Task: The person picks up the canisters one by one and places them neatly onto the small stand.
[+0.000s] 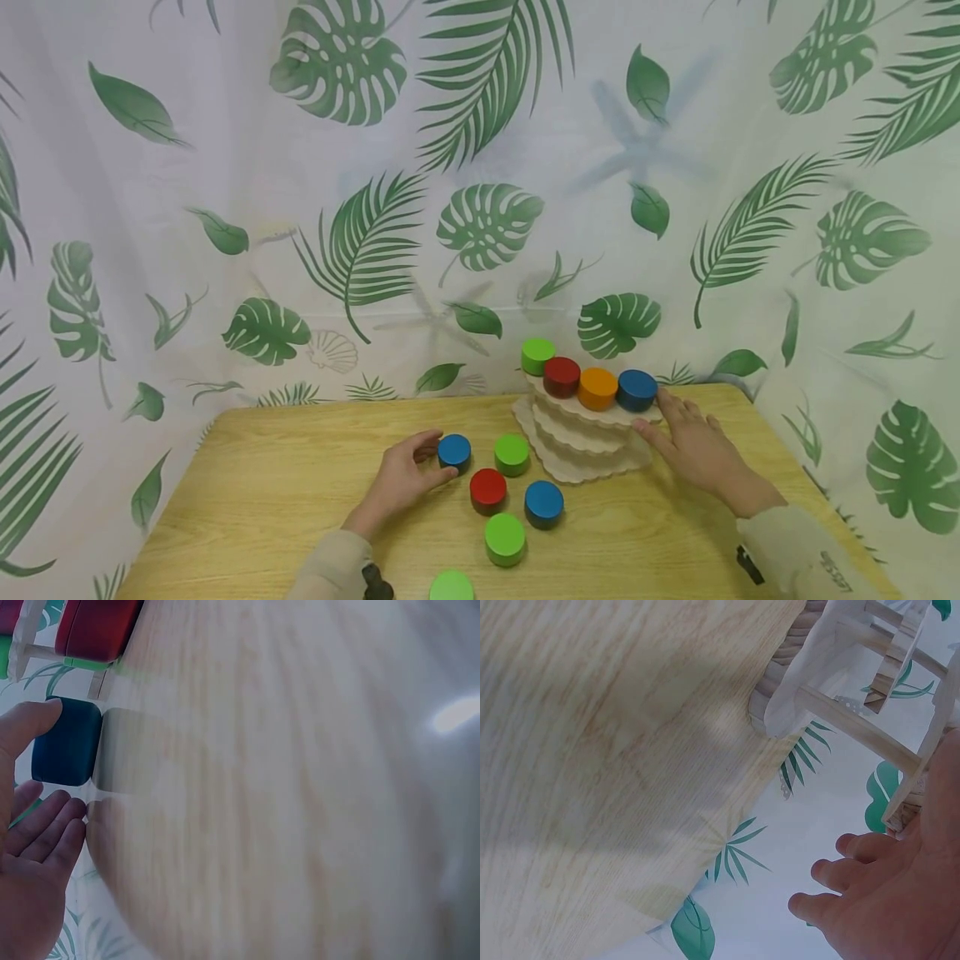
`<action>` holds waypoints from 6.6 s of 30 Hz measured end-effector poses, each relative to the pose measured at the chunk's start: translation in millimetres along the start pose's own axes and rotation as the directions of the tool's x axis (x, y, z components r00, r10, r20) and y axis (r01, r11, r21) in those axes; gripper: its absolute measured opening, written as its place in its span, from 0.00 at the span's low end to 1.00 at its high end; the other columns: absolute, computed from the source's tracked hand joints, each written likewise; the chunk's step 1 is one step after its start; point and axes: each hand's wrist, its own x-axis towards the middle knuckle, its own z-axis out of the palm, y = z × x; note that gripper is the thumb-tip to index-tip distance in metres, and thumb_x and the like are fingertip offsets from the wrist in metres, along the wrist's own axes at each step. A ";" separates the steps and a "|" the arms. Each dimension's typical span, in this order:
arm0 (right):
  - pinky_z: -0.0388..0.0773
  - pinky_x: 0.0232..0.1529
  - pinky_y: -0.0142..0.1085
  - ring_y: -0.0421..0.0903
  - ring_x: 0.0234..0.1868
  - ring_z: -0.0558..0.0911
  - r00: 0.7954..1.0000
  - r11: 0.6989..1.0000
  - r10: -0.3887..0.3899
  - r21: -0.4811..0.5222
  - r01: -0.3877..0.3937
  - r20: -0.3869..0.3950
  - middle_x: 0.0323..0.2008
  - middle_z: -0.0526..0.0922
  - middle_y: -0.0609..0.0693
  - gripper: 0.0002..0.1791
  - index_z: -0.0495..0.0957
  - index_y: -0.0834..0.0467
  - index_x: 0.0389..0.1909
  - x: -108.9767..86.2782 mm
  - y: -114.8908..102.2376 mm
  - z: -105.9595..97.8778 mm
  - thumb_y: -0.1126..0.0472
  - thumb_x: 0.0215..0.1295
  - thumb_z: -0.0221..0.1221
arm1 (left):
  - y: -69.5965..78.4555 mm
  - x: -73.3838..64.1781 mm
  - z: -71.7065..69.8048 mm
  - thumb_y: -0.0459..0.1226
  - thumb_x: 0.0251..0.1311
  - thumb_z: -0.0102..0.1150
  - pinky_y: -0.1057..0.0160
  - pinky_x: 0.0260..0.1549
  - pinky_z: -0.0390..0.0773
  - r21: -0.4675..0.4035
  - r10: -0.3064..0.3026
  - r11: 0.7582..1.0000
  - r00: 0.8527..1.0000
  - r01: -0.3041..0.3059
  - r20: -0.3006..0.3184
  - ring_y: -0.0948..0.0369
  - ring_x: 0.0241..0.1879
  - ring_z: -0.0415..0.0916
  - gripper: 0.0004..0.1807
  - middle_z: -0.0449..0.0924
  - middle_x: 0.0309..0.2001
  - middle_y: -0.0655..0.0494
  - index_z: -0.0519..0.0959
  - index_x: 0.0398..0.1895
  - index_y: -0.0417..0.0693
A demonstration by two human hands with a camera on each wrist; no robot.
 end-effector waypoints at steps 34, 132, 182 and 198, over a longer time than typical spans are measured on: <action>0.49 0.68 0.81 0.83 0.76 0.53 1.000 1.000 0.006 0.018 -0.006 0.009 0.79 0.54 0.77 0.51 0.47 0.72 0.82 -0.1 -2.8 -3.8 0.32 0.82 0.42 | 3.9 1.6 2.1 0.39 0.56 0.80 0.51 0.54 0.86 0.070 -0.001 0.998 1.000 0.001 -0.001 0.49 0.53 0.86 0.30 0.88 0.54 0.44 0.82 0.60 0.37; 0.57 0.71 0.77 0.81 0.74 0.61 0.998 0.998 -0.032 -0.065 0.028 -0.061 0.75 0.61 0.79 0.47 0.57 0.74 0.78 -1.6 -2.0 -6.8 0.36 0.81 0.48 | 134.1 61.8 113.8 0.35 0.64 0.74 0.74 0.46 0.83 0.039 0.196 0.975 0.932 -0.218 0.304 0.63 0.46 0.86 0.26 0.90 0.53 0.50 0.83 0.65 0.45; 0.52 0.72 0.77 0.80 0.76 0.58 0.999 0.999 -0.008 -0.046 0.006 -0.049 0.76 0.58 0.79 0.50 0.55 0.74 0.79 2.5 1.7 -2.2 0.33 0.81 0.45 | 126.3 54.2 114.0 0.36 0.65 0.71 0.60 0.53 0.86 -0.010 0.226 0.974 0.957 -0.228 0.180 0.55 0.51 0.85 0.16 0.89 0.54 0.51 0.87 0.56 0.46; 0.54 0.71 0.77 0.81 0.75 0.58 0.999 0.999 -0.011 -0.033 0.010 -0.043 0.76 0.58 0.79 0.49 0.55 0.76 0.78 0.3 -2.4 -3.9 0.34 0.82 0.45 | 101.5 34.5 47.9 0.44 0.65 0.71 0.42 0.56 0.81 -0.078 0.152 0.987 0.963 -0.137 0.225 0.49 0.59 0.81 0.27 0.86 0.59 0.49 0.81 0.64 0.45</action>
